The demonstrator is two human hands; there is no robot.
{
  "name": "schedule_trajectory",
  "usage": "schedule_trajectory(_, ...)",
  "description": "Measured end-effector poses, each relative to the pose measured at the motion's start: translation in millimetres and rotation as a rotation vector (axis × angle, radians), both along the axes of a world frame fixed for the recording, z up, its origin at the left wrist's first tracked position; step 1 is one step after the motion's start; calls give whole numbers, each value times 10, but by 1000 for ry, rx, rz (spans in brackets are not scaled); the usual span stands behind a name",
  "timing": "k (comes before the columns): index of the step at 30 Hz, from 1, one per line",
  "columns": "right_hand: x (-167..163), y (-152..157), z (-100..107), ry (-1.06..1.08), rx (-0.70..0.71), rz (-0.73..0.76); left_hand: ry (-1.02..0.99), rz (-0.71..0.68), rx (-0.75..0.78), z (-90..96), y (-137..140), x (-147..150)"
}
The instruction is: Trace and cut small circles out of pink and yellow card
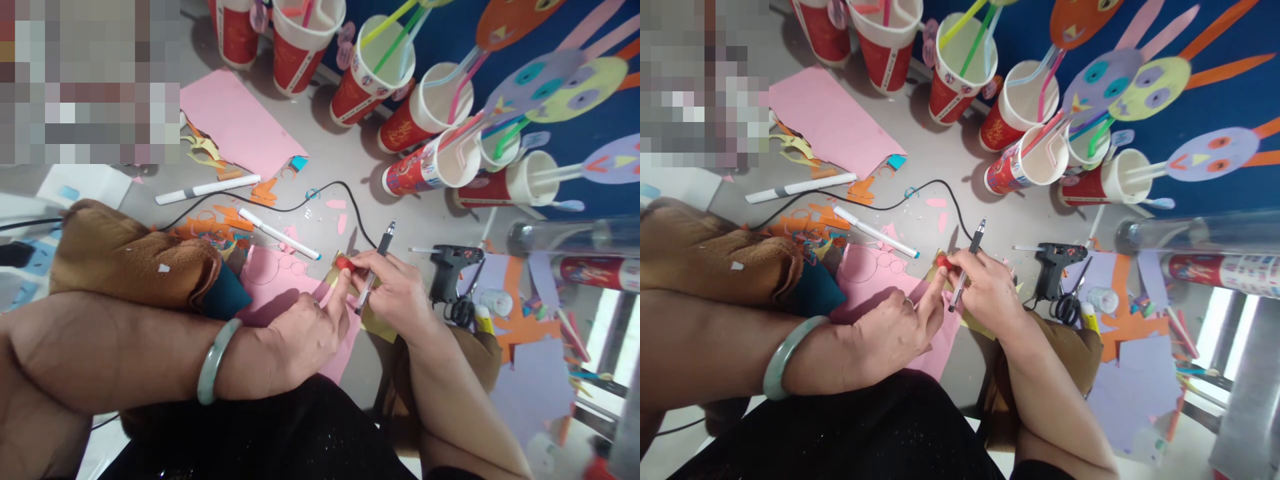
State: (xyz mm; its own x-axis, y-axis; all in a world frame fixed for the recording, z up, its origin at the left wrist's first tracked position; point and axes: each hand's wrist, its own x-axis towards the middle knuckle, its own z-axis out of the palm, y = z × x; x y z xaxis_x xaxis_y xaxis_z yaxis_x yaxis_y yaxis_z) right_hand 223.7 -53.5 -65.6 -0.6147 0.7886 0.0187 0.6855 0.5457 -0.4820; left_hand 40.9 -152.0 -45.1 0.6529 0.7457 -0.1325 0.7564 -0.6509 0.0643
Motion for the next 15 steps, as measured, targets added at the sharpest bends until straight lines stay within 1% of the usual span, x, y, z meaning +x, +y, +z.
schedule_trajectory(3,0,-3,-2,2,1,-1,3,-12,5,13,15,-3)
schedule_trajectory(6,-1,-9,5,-2,10,-7,20,-29,-64,41,36,0)
schedule_trajectory(8,0,-11,12,-7,6,-6,27,-30,-77,52,38,2)
schedule_trajectory(15,-10,-18,19,-16,-10,-21,15,-11,99,2,-21,-11)
